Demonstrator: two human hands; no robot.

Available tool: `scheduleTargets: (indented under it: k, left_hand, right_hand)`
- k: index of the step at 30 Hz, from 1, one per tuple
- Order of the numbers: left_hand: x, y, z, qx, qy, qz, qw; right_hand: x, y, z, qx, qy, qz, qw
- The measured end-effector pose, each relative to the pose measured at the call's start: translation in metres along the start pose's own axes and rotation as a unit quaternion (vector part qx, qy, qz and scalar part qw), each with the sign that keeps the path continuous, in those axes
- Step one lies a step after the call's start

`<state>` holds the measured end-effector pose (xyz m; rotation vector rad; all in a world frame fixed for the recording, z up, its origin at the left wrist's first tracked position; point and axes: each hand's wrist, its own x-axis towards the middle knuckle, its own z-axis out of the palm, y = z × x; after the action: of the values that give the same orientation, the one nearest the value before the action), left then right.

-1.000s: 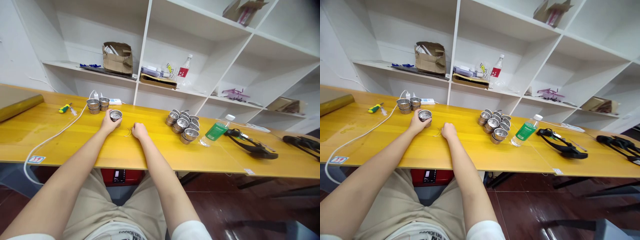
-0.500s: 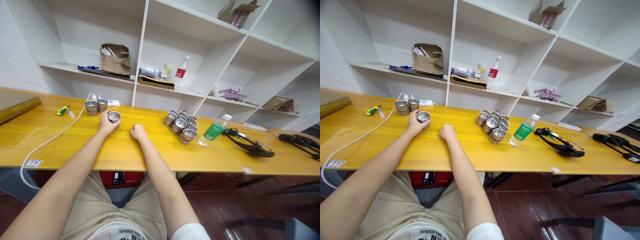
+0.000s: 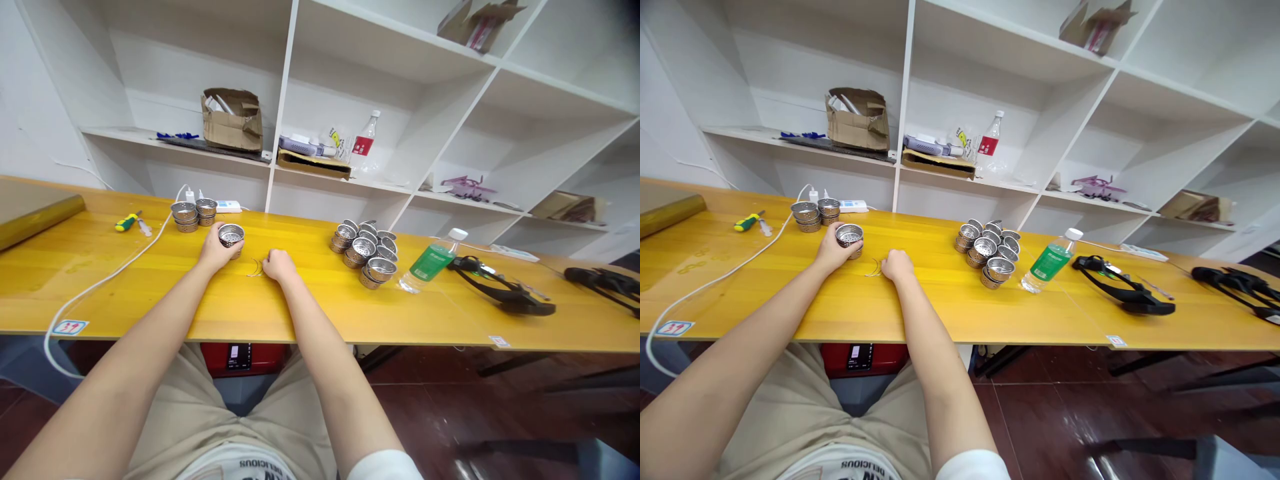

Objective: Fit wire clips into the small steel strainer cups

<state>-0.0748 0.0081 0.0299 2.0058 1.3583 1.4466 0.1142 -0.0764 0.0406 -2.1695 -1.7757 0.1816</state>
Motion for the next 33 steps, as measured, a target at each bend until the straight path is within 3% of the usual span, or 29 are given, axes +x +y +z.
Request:
scheduleTargets:
  k: [18, 33]
  left_hand:
    - [-0.001, 0.002, 0.0, -0.003, -0.004, -0.005, 1.0]
    - [0.0, 0.003, 0.0, 0.035, 0.017, -0.015, 0.999]
  right_hand:
    - [0.001, 0.001, 0.001, 0.014, 0.002, 0.002, 1.0]
    - [0.01, 0.003, -0.001, 0.21, 0.1, 0.024, 0.972]
